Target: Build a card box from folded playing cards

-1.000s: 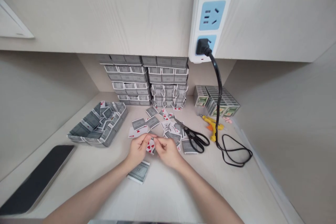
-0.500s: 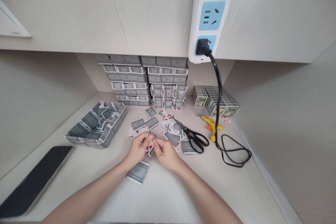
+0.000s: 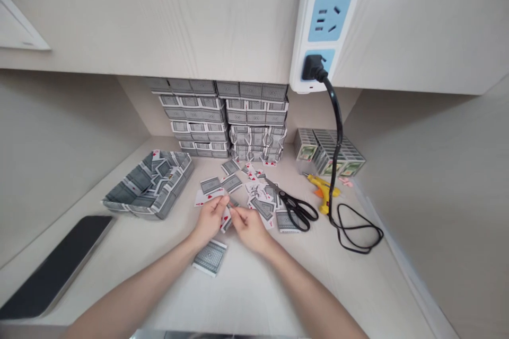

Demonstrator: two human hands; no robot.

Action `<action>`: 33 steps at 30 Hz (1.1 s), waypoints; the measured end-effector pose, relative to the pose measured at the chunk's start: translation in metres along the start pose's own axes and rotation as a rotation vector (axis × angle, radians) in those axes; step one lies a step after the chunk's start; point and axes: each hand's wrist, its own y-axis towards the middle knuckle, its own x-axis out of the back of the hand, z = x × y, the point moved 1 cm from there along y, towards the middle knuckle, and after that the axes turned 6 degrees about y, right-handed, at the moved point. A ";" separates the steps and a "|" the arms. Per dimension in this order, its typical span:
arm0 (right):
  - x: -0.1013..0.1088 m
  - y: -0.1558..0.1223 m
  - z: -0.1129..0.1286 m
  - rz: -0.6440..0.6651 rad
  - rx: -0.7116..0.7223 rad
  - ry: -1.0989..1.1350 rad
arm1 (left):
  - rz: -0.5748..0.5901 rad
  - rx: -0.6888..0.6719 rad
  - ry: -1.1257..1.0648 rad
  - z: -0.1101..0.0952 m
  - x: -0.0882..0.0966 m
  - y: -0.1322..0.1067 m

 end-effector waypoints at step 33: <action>-0.002 0.001 -0.013 0.066 -0.233 0.343 | 0.123 -0.022 0.042 0.006 -0.005 0.001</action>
